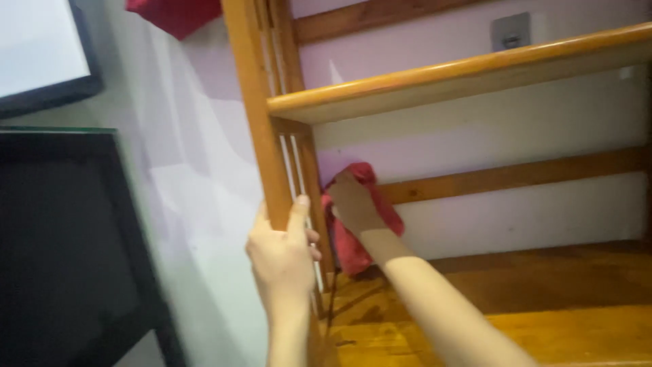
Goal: Wiping down wooden bookshelf shelves with a red cloth.
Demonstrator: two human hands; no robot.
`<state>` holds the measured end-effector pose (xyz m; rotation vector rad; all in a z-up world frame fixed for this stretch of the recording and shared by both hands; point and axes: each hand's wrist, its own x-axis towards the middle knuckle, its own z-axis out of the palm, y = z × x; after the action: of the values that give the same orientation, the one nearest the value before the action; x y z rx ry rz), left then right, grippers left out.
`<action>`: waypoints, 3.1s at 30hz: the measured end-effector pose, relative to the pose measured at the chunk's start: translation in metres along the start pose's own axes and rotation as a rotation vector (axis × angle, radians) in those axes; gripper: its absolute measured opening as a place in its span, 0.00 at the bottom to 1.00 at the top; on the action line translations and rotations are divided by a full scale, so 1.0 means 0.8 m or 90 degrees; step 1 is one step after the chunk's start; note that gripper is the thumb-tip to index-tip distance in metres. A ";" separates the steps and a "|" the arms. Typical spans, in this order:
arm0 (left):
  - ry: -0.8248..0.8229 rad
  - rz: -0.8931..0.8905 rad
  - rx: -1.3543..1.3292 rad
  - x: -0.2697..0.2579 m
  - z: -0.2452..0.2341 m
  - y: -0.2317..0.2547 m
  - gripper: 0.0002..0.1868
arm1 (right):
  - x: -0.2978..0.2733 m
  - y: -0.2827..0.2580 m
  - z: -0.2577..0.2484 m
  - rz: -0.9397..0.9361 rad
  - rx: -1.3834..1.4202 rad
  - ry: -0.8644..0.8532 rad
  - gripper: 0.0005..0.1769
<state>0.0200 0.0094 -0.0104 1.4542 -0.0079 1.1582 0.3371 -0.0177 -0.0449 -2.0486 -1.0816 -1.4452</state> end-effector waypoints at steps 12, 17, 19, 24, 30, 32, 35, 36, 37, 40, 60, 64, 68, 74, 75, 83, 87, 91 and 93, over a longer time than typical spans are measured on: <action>0.003 -0.022 0.055 -0.010 -0.004 0.021 0.14 | -0.014 -0.028 -0.026 0.052 0.026 0.026 0.17; -0.004 -0.035 0.086 -0.011 -0.005 0.027 0.14 | -0.039 -0.007 -0.015 0.016 0.079 0.046 0.26; -0.004 -0.033 0.087 -0.009 -0.006 0.029 0.14 | -0.035 -0.008 -0.023 0.005 0.105 0.051 0.27; -0.015 -0.051 0.071 -0.008 -0.005 0.029 0.14 | -0.019 -0.045 -0.066 0.060 0.240 0.005 0.29; -0.010 -0.060 0.046 -0.007 -0.005 0.029 0.14 | 0.045 -0.078 -0.095 -0.010 0.111 0.030 0.38; -0.010 -0.065 0.057 -0.005 -0.004 0.030 0.15 | 0.048 -0.072 -0.076 0.015 0.104 0.027 0.38; -0.013 -0.051 0.061 -0.006 -0.003 0.022 0.15 | 0.037 -0.071 -0.064 0.047 0.105 0.010 0.34; -0.016 -0.023 0.058 -0.004 -0.004 0.020 0.14 | 0.037 -0.073 -0.064 0.053 0.116 0.004 0.31; -0.016 -0.027 0.061 -0.004 -0.005 0.020 0.14 | 0.029 -0.069 -0.059 0.055 0.119 0.001 0.31; -0.017 -0.035 0.036 -0.005 -0.005 0.016 0.15 | -0.001 -0.045 -0.040 0.029 0.128 -0.034 0.19; 0.004 0.004 0.054 -0.006 0.003 0.008 0.15 | -0.142 -0.058 -0.048 0.103 0.196 -0.541 0.31; 0.002 0.006 0.034 -0.005 0.003 0.002 0.13 | -0.150 -0.057 -0.058 0.137 0.209 -0.546 0.30; 0.001 0.021 0.049 -0.009 0.003 0.003 0.14 | -0.170 -0.048 -0.059 0.105 0.316 -0.505 0.30; 0.006 0.020 0.066 -0.013 0.006 0.011 0.14 | -0.156 -0.082 -0.110 0.130 0.200 -0.529 0.31; 0.010 0.010 0.073 -0.014 0.007 0.012 0.14 | -0.151 -0.089 -0.122 0.144 0.153 -0.560 0.31; 0.017 0.019 0.058 -0.008 0.008 0.004 0.14 | -0.134 -0.090 -0.053 0.119 -0.026 -0.611 0.28; 0.015 0.036 0.046 -0.007 0.009 -0.004 0.14 | -0.152 -0.073 -0.020 0.145 -0.007 -0.576 0.31; 0.008 0.050 0.023 -0.009 0.006 -0.005 0.14 | -0.161 -0.071 -0.039 0.138 0.056 -0.557 0.30; 0.008 0.047 0.035 -0.013 0.006 -0.001 0.13 | -0.154 -0.088 -0.085 0.223 0.101 -0.552 0.32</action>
<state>0.0179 0.0000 -0.0164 1.5052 -0.0209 1.2364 0.2215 -0.0662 -0.1397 -2.6226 -0.9857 -0.2582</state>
